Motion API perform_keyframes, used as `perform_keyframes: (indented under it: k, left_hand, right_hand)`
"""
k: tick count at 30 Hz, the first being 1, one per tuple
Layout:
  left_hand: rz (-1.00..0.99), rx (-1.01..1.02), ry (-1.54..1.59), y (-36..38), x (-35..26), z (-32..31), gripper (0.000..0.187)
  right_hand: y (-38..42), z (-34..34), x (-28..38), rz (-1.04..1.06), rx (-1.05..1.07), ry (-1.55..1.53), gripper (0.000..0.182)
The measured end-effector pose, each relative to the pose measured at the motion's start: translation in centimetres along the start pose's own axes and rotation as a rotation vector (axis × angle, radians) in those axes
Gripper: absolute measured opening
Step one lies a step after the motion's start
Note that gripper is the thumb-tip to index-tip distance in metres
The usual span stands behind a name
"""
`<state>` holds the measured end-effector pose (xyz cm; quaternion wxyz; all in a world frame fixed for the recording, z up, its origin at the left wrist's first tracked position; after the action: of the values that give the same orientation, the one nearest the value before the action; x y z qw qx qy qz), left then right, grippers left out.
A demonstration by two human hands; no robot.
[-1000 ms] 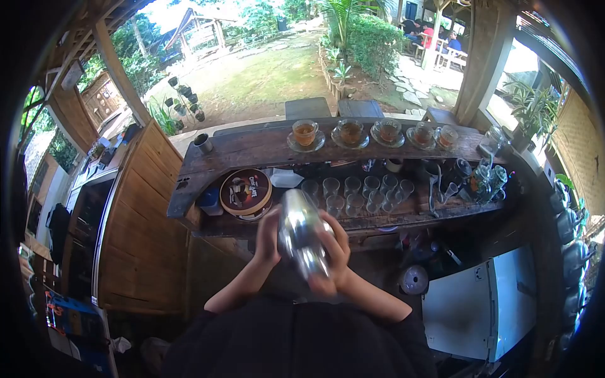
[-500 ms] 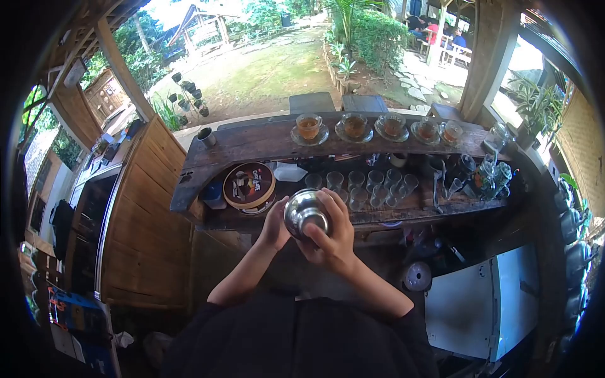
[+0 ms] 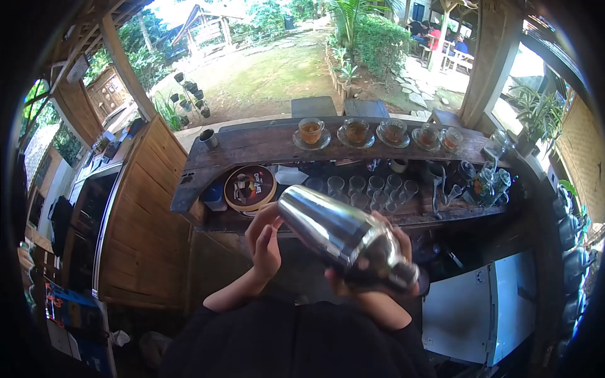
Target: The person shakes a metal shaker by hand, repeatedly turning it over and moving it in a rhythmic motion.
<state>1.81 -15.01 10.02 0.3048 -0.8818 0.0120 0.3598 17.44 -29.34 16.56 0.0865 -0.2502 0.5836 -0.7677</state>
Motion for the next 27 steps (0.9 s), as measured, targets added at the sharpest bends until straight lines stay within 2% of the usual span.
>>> perform_keyframes:
  k: [1,2,3,5,6,7,9,10,11,12,14,15,17,18,19,21,23,25,26,27]
  left_hand:
    - [0.042,-0.044,-0.044,0.3,0.6,0.6,0.041]
    - [0.052,-0.049,-0.043,0.7,0.7,0.6,0.041]
    - [0.067,-0.042,-0.031,0.9,0.7,0.2,0.040]
    - [0.070,-0.014,-0.005,0.0,0.6,-0.6,0.039]
    - [-0.020,0.020,-0.014,0.1,-0.3,-0.8,0.039]
    - [-0.018,0.018,-0.014,-0.1,-0.1,-0.6,0.039]
    - [0.171,-0.100,0.043,-0.3,2.3,1.1,0.035]
    - [0.175,-0.104,0.043,0.2,2.7,1.4,0.035]
    - [0.216,-0.103,0.113,0.7,3.7,1.6,0.037]
    - [0.246,-0.095,0.183,0.6,4.6,1.8,0.038]
    - [0.240,-0.061,0.254,0.1,5.1,2.6,0.040]
    - [0.243,-0.063,0.252,0.2,5.7,3.4,0.040]
    - [0.437,-0.105,0.286,0.8,8.7,4.8,0.042]
    - [0.494,-0.113,0.285,1.0,9.5,4.2,0.044]
    - [0.497,-0.113,0.284,1.4,9.3,3.8,0.044]
    - [0.400,-0.165,0.333,1.1,8.0,3.3,0.048]
    - [0.393,-0.193,0.345,0.8,7.0,3.4,0.051]
    - [0.638,-0.228,0.421,1.1,11.4,6.1,0.049]
    - [0.768,-0.208,0.507,1.4,14.0,7.1,0.044]
    - [0.767,-0.292,0.559,1.4,14.0,6.9,0.039]
  right_hand:
    - [1.0,1.0,-0.3,0.010,-0.348,-0.023,0.106]
    - [1.2,0.3,-2.2,-0.214,-0.100,0.382,0.111]
    - [0.4,-0.1,-3.5,-0.358,-0.123,0.249,0.111]
    - [-0.4,2.0,-1.1,-0.073,-0.392,0.015,0.109]
    - [-0.7,0.1,0.6,0.045,0.081,0.053,0.106]
    - [0.3,0.2,-0.5,-0.157,0.140,-0.247,0.102]
    - [0.2,-0.5,0.3,0.057,-0.014,0.034,0.096]
    - [4.6,-0.3,-3.3,-0.105,-0.340,0.114,0.088]
    - [1.0,-1.0,-3.4,-0.260,-0.303,-0.120,0.087]
    - [0.5,-0.1,-2.6,-0.251,-0.311,-0.127,0.087]
    - [0.2,-1.7,-0.4,-0.139,0.023,-0.368,0.088]
    - [0.8,-2.1,-0.2,-0.082,0.043,-0.313,0.090]
    - [0.1,-2.1,0.1,0.116,-0.178,-0.014,0.093]
    - [-0.1,-3.5,-1.8,-0.035,-0.006,0.019,0.098]
    - [-0.5,-3.4,-1.2,0.009,0.009,0.120,0.100]
    - [1.3,-4.9,-1.0,-0.023,0.344,-0.113,0.096]
    - [4.9,-4.3,0.5,0.219,0.077,-0.121,0.094]
    - [2.3,-4.7,2.6,0.423,-0.024,0.103,0.093]
    - [1.9,-5.9,0.0,0.194,0.026,0.045,0.089]
    - [0.7,-6.1,0.4,0.208,0.016,0.065,0.088]
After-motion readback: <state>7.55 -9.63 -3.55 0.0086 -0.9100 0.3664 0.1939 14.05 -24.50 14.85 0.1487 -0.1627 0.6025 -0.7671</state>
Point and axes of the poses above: each hand's wrist, its own y-axis away from the middle knuckle, its own z-axis out of the back of the hand, x = y × z, the point moved 10 cm from there along -y, towards the middle knuckle, and after that the axes turned 15 degrees about y, right-handed, at the moved point
